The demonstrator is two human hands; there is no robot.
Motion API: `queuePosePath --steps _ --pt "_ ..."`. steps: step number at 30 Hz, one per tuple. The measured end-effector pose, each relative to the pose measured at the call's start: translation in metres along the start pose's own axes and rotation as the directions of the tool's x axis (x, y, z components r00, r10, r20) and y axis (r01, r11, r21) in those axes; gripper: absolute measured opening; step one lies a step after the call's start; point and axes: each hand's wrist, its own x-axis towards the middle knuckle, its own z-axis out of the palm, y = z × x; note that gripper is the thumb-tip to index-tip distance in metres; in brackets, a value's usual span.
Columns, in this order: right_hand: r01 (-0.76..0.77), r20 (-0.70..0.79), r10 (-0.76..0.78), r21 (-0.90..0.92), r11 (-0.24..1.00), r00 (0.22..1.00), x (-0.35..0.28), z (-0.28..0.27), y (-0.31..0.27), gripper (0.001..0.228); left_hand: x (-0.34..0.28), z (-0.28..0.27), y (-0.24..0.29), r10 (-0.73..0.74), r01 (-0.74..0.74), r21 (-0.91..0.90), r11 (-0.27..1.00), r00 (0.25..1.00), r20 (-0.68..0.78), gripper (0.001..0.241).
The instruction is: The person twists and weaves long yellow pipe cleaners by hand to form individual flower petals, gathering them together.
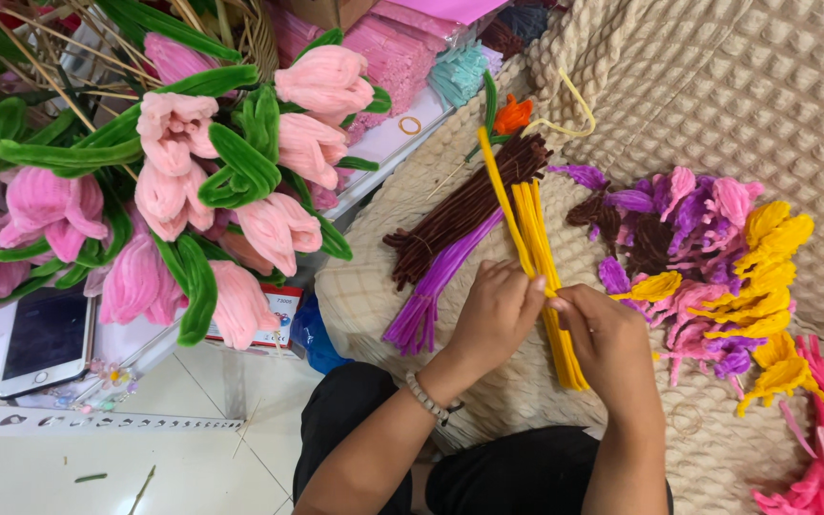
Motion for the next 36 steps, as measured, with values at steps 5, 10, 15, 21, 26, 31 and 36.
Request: queuePosePath --steps 5,10,15,21,26,31,36 --pt "-0.015 -0.032 0.017 0.055 0.998 0.999 -0.011 0.0 0.036 0.012 0.001 -0.013 0.001 -0.349 0.343 -0.33 0.879 0.936 0.045 0.041" --pt "-0.061 -0.088 0.067 0.061 0.996 0.994 -0.014 -0.013 0.042 0.007 -0.005 -0.006 -0.014 -0.534 0.518 -0.5 0.695 0.836 0.125 0.045" --pt "-0.107 0.035 0.103 0.146 0.984 0.994 -0.013 -0.025 0.042 0.008 0.004 -0.006 -0.006 -0.705 0.555 -0.753 0.354 0.688 0.176 0.046" --pt "-0.306 0.02 0.306 0.102 0.947 0.952 -0.028 -0.031 0.087 0.008 0.007 -0.011 -0.02 -0.721 0.488 -0.819 0.303 0.679 0.138 0.035" --pt "-0.399 0.275 0.396 -0.048 0.916 0.876 -0.02 -0.015 0.064 0.025 -0.001 -0.003 -0.024 -0.745 0.477 -0.85 0.223 0.646 0.167 0.032" --pt "-0.253 0.331 0.146 0.307 0.917 0.932 -0.009 0.024 0.008 0.031 -0.012 0.018 -0.017 -0.698 0.54 -0.807 0.238 0.673 0.245 0.021" --pt "-0.289 0.27 0.22 0.247 0.925 0.937 -0.019 0.065 0.021 0.024 -0.006 0.014 -0.005 -0.675 0.541 -0.778 0.321 0.706 0.212 0.024"
